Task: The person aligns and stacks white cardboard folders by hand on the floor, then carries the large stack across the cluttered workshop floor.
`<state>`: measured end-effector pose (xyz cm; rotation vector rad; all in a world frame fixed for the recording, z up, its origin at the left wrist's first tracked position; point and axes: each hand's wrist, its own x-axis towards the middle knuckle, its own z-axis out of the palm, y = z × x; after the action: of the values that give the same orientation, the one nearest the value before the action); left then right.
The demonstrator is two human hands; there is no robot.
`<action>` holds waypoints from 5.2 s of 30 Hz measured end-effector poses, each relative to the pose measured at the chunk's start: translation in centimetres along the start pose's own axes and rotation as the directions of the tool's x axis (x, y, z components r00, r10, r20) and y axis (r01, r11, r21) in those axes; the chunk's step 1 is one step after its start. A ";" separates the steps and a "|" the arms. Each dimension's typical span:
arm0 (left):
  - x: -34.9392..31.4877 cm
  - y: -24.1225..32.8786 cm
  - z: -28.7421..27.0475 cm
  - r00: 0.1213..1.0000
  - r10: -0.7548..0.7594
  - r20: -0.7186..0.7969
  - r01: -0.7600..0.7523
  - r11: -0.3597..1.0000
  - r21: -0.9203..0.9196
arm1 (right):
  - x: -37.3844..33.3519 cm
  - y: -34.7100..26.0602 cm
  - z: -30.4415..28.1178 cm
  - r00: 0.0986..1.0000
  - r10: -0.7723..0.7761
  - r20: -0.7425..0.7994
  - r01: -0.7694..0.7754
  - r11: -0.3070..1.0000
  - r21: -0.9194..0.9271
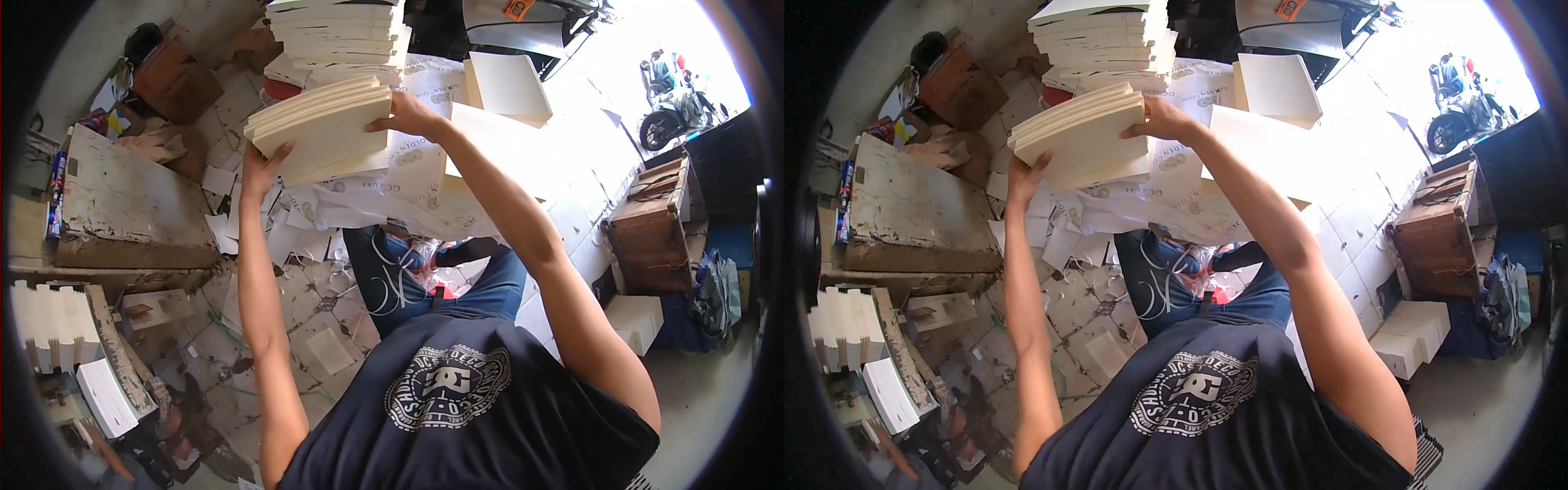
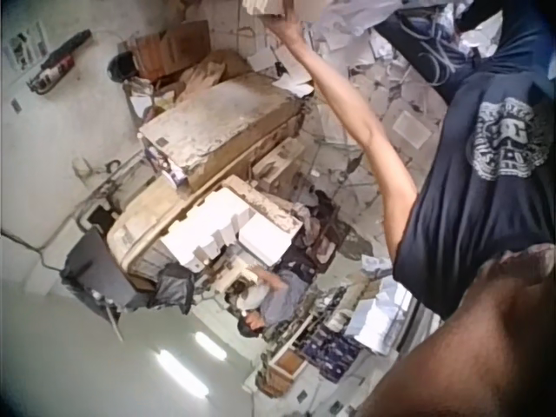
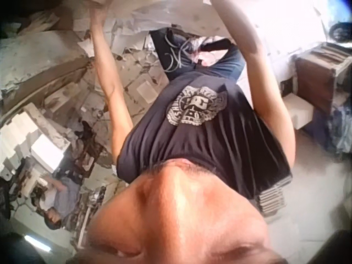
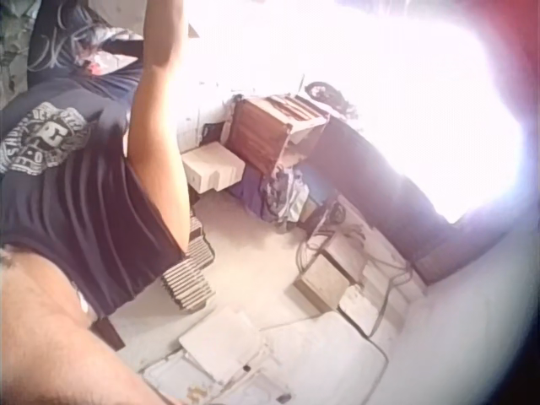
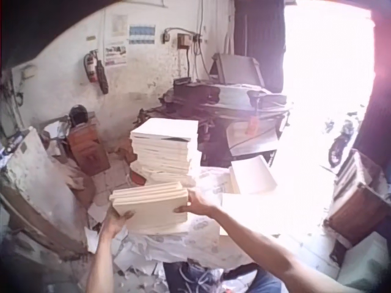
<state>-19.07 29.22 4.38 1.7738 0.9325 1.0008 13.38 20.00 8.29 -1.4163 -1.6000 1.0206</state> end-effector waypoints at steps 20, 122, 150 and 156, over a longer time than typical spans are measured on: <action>-0.8 3.3 -0.4 0.996 -0.012 0.086 -0.010 0.969 0.247 | -0.9 0.8 -2.1 0.950 -0.286 -0.122 0.265 0.950 -0.163; 7.2 -6.9 4.6 0.948 -0.317 -0.031 0.266 0.735 0.624 | -2.2 0.3 9.7 0.497 0.841 -0.215 -0.461 0.466 0.755; 4.1 -2.4 4.7 0.993 -0.105 0.054 0.115 0.966 -0.233 | 0.1 -2.4 6.2 0.670 0.155 -0.726 -0.014 0.980 0.196; 4.1 -1.2 5.3 0.824 -0.529 0.202 0.528 0.847 0.064 | 6.1 -13.4 -2.6 0.371 -0.470 -0.801 -0.093 0.840 -0.535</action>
<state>-12.92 31.52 2.73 1.4603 1.1992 0.4391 9.91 25.34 21.77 -1.6048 -1.0786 -0.4624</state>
